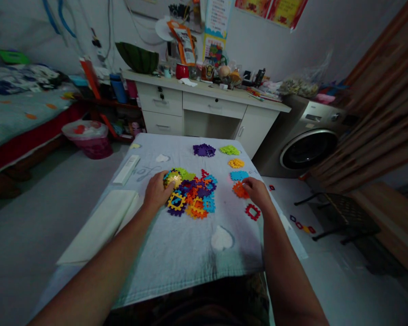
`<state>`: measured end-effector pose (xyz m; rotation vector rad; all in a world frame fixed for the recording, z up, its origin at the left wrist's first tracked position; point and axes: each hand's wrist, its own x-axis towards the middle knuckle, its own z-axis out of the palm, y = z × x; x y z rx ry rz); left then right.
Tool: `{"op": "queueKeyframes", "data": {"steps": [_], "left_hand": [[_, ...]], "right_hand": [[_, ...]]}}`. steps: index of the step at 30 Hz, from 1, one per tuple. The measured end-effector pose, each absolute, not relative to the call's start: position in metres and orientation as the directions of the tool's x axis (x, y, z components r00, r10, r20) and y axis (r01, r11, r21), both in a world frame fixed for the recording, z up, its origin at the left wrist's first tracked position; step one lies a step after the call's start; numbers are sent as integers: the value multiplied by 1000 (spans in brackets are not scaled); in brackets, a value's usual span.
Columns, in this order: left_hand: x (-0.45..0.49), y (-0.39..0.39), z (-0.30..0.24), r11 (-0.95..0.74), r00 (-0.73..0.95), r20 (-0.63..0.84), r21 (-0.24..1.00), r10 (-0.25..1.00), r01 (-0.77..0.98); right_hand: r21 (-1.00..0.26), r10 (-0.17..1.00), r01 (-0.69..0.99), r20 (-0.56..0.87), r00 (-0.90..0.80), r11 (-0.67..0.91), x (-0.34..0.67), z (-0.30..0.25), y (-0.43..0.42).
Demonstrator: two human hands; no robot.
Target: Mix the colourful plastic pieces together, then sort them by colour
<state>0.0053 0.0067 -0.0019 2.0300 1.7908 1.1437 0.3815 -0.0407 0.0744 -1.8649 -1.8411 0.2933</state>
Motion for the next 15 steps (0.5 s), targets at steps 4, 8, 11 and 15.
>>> {"op": "queueKeyframes", "data": {"steps": [4,8,11,15], "left_hand": [[5,7,-2,-251,-22,412,595,911,763],[5,8,-2,-294,3,462,559,887,775],[5,8,-2,-300,-9,487,552,873,778],[5,8,-3,-301,-8,483,559,876,772]], "right_hand": [[-394,992,919,123,14,36,375,69,-44],[-249,990,967,117,79,-48,372,63,-40],[-187,981,978,155,120,-90,366,61,-37],[-240,982,971,189,25,21,340,65,-32]]}}
